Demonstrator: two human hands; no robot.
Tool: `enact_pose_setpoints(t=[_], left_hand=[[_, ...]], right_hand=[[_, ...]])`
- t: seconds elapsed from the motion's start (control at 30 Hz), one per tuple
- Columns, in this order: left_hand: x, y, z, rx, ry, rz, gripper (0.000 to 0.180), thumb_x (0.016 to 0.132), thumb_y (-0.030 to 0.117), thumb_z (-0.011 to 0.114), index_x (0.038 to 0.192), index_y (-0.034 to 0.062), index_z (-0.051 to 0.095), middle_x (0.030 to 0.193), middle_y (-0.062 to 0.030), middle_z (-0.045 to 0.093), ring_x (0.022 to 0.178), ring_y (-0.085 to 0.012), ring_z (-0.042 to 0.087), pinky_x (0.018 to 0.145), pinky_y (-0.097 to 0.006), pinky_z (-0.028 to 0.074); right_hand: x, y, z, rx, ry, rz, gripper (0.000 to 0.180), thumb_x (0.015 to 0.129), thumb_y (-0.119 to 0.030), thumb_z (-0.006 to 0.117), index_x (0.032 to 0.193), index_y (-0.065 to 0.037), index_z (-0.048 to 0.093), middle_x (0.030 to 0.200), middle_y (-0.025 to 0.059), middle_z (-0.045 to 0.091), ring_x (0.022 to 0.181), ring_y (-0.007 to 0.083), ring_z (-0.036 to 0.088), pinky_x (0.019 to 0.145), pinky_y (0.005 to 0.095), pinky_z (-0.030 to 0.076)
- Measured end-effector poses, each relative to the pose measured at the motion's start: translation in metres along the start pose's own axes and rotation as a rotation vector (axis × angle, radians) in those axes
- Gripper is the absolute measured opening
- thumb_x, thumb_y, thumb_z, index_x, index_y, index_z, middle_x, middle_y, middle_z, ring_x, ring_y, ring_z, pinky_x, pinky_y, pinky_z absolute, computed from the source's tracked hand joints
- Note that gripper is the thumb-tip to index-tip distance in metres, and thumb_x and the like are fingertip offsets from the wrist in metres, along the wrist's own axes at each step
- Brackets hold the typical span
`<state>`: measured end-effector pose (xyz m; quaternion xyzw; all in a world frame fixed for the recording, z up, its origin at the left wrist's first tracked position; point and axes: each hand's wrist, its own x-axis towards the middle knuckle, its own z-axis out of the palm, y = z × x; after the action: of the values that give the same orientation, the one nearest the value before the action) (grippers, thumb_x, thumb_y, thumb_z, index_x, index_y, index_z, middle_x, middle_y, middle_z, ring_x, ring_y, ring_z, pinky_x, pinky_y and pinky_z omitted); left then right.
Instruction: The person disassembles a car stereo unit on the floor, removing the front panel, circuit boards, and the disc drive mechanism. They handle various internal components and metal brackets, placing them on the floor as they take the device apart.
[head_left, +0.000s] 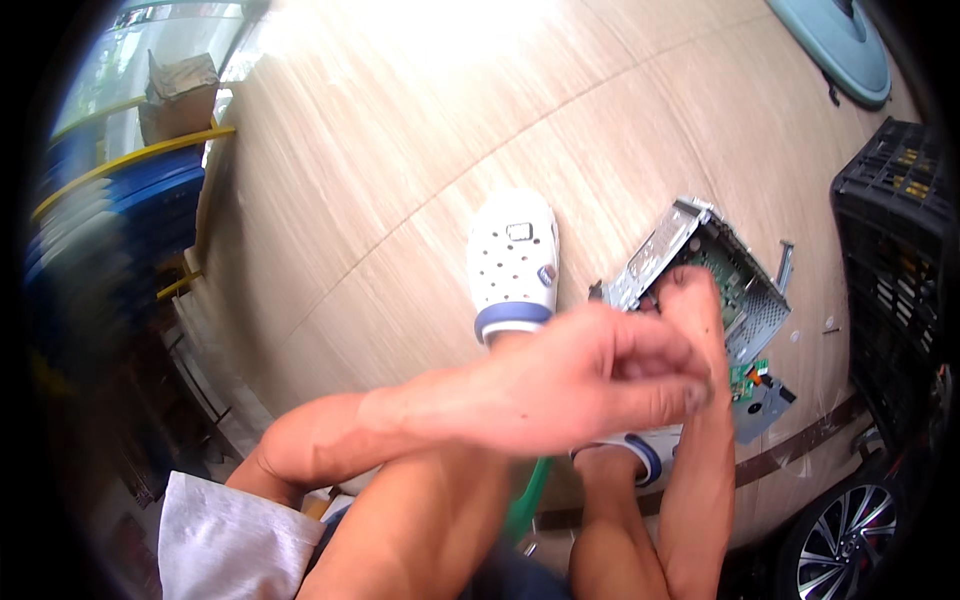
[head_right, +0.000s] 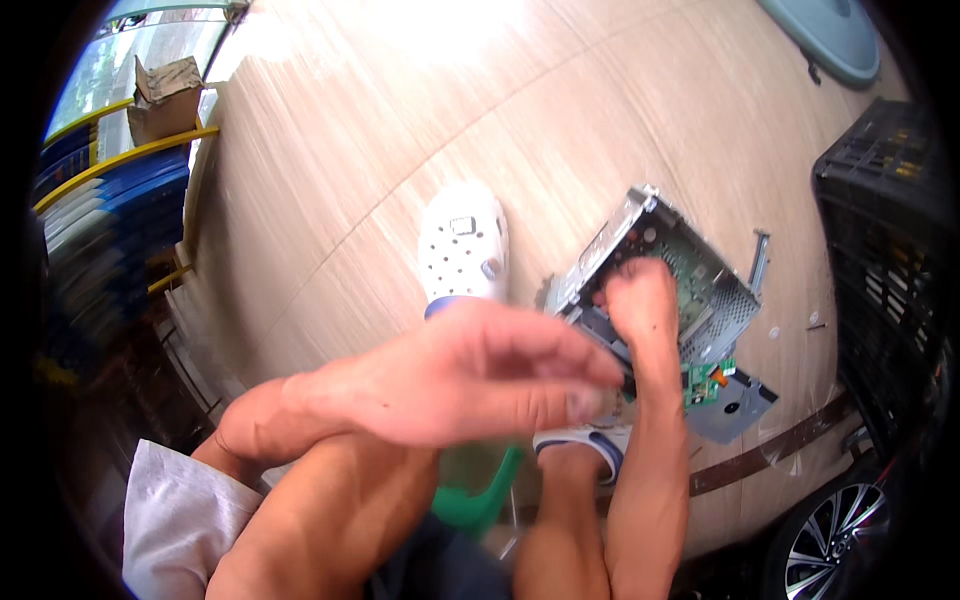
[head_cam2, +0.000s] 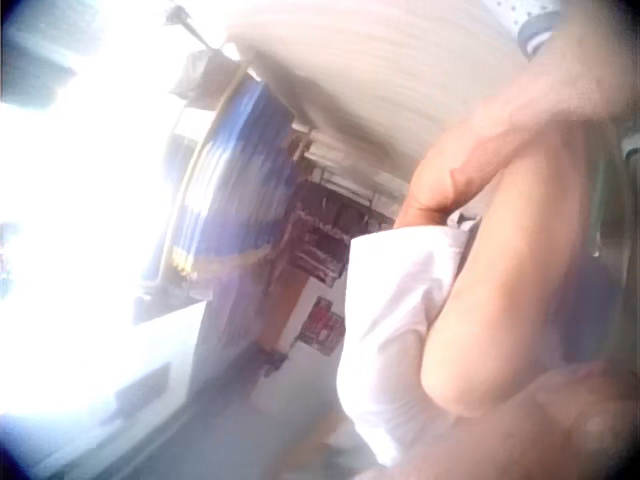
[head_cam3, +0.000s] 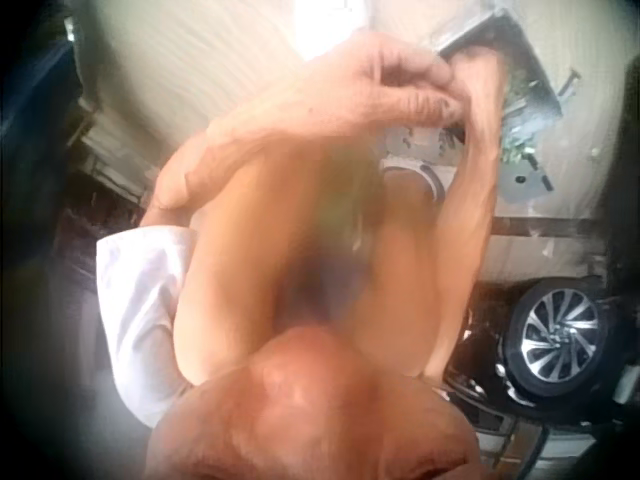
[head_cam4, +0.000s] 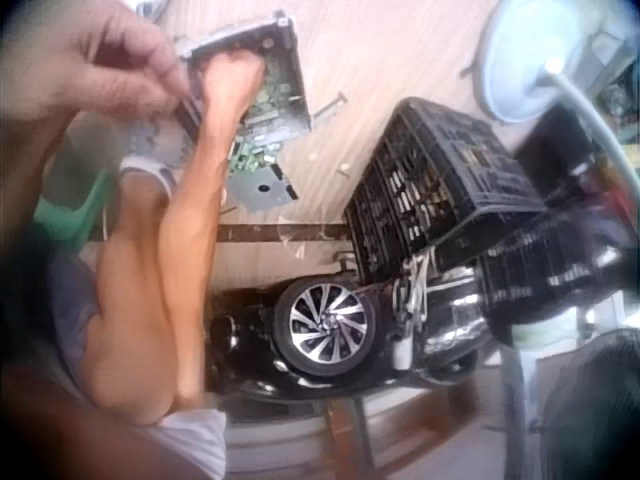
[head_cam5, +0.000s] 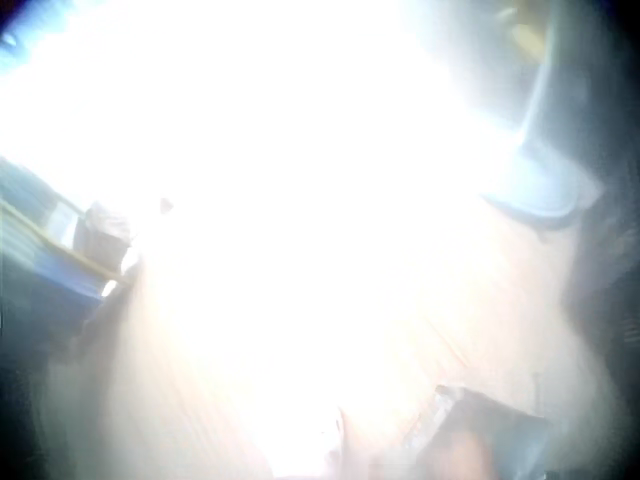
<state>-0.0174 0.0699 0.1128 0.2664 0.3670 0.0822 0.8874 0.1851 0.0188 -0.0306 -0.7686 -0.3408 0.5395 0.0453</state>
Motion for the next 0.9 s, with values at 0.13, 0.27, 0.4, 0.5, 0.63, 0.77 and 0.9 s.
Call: enact_pose_setpoints(t=[0.13, 0.27, 0.4, 0.5, 0.63, 0.77, 0.9], left_hand=[[0.002, -0.010, -0.007, 0.094, -0.149, -0.058, 0.033, 0.102, 0.017, 0.069, 0.128, -0.0028, 0.067, 0.111, -0.0098, 0.075, 0.104, -0.0146, 0.070, 0.093, -0.030, 0.055], [0.026, -0.054, -0.086, -0.300, 0.342, 0.039, 0.032, 0.102, 0.019, 0.061, 0.127, -0.0004, 0.066, 0.095, -0.0132, 0.076, 0.082, -0.0161, 0.072, 0.074, -0.030, 0.058], [0.026, -0.067, -0.085, 0.711, 0.965, 0.206, 0.033, 0.100, 0.021, 0.065, 0.126, -0.0002, 0.066, 0.091, -0.0171, 0.073, 0.079, -0.0255, 0.070, 0.074, -0.038, 0.058], [0.023, -0.082, -0.073, 0.839, 0.801, 0.239, 0.032, 0.099, 0.027, 0.067, 0.119, 0.0023, 0.071, 0.095, -0.0163, 0.074, 0.083, -0.0332, 0.070, 0.080, -0.043, 0.056], [0.034, -0.099, -0.060, 1.291, 0.610, 0.406, 0.040, 0.098, 0.039, 0.069, 0.115, 0.0029, 0.074, 0.096, -0.0172, 0.075, 0.091, -0.0394, 0.069, 0.089, -0.048, 0.051], [0.043, -0.101, -0.056, 1.085, 0.467, 0.331, 0.057, 0.093, 0.052, 0.071, 0.118, 0.0009, 0.074, 0.101, -0.0203, 0.074, 0.102, -0.0394, 0.068, 0.092, -0.049, 0.050], [0.040, -0.115, -0.069, 1.271, 0.298, 0.480, 0.068, 0.088, 0.057, 0.075, 0.125, 0.0005, 0.070, 0.114, -0.0198, 0.073, 0.104, -0.0386, 0.067, 0.095, -0.045, 0.050]], right_hand=[[0.013, 0.020, 0.012, 0.074, -0.018, 0.033, 0.025, 0.088, -0.013, 0.061, 0.074, 0.005, 0.071, 0.072, 0.0192, 0.074, 0.067, 0.0265, 0.075, 0.068, 0.0393, 0.058], [0.013, 0.018, 0.016, -0.086, 0.054, -0.080, 0.024, 0.087, -0.009, 0.058, 0.072, 0.005, 0.070, 0.071, 0.0169, 0.074, 0.063, 0.0210, 0.071, 0.063, 0.0372, 0.056], [0.023, 0.024, 0.025, -0.146, 0.122, -0.130, 0.026, 0.085, -0.015, 0.060, 0.073, 0.004, 0.073, 0.071, 0.0172, 0.074, 0.066, 0.0237, 0.075, 0.068, 0.0390, 0.057], [0.015, 0.021, 0.024, -0.223, 0.169, -0.120, 0.024, 0.081, -0.015, 0.061, 0.077, 0.003, 0.076, 0.073, 0.0190, 0.075, 0.073, 0.0295, 0.076, 0.074, 0.0404, 0.058], [0.006, 0.005, 0.026, -0.244, 0.218, -0.093, 0.024, 0.079, -0.016, 0.063, 0.082, 0.003, 0.077, 0.081, 0.0265, 0.073, 0.084, 0.0404, 0.075, 0.081, 0.0455, 0.057], [0.003, 0.004, 0.024, -0.282, 0.235, -0.100, 0.025, 0.078, -0.017, 0.064, 0.084, 0.003, 0.077, 0.087, 0.0310, 0.071, 0.091, 0.0461, 0.072, 0.086, 0.0494, 0.055], [0.001, 0.000, 0.024, -0.299, 0.205, -0.075, 0.025, 0.077, -0.017, 0.067, 0.087, 0.004, 0.077, 0.090, 0.0312, 0.072, 0.092, 0.0466, 0.072, 0.086, 0.0505, 0.056]])
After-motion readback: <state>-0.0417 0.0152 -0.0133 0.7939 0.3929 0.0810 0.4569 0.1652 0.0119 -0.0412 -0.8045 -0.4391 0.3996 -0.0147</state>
